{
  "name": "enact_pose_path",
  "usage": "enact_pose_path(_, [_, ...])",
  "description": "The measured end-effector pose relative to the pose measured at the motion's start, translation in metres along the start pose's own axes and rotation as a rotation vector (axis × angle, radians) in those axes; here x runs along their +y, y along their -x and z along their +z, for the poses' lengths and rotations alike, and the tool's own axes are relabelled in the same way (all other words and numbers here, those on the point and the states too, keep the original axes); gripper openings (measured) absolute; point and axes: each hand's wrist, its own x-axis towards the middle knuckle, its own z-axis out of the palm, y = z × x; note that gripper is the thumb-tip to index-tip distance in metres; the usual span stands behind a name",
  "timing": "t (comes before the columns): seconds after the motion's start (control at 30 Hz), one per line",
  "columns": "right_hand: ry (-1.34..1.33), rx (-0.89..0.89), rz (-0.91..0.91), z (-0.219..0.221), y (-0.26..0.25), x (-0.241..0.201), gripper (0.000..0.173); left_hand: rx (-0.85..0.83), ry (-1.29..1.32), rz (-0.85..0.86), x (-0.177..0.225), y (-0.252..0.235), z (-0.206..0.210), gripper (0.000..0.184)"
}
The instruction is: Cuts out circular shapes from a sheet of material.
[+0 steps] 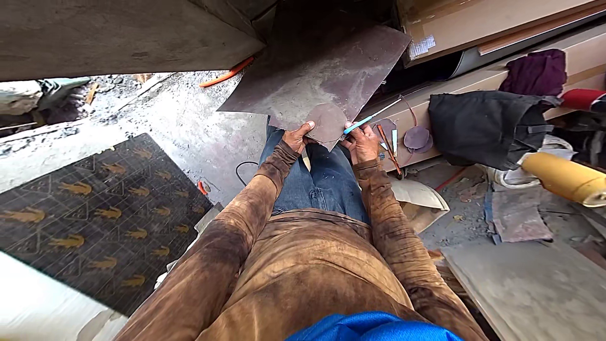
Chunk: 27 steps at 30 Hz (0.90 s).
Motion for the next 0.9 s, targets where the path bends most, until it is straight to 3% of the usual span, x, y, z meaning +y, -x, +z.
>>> enact_pose_path(0.37, [0.038, -0.056, -0.05, -0.01, -0.01, 0.005, 0.038, 0.094, 0.002, -0.061, -0.004, 0.004, 0.025, 0.015])
enact_pose_path(0.63, [-0.025, 0.059, 0.014, -0.005, -0.015, 0.017, 0.037, 0.262, 0.032, -0.182, -0.009, 0.0, 0.029, 0.023])
enact_pose_path(0.9, [-0.032, 0.034, 0.013, -0.005, -0.004, 0.011, 0.035, 0.246, 0.002, -0.217, -0.005, 0.002, 0.029, 0.024])
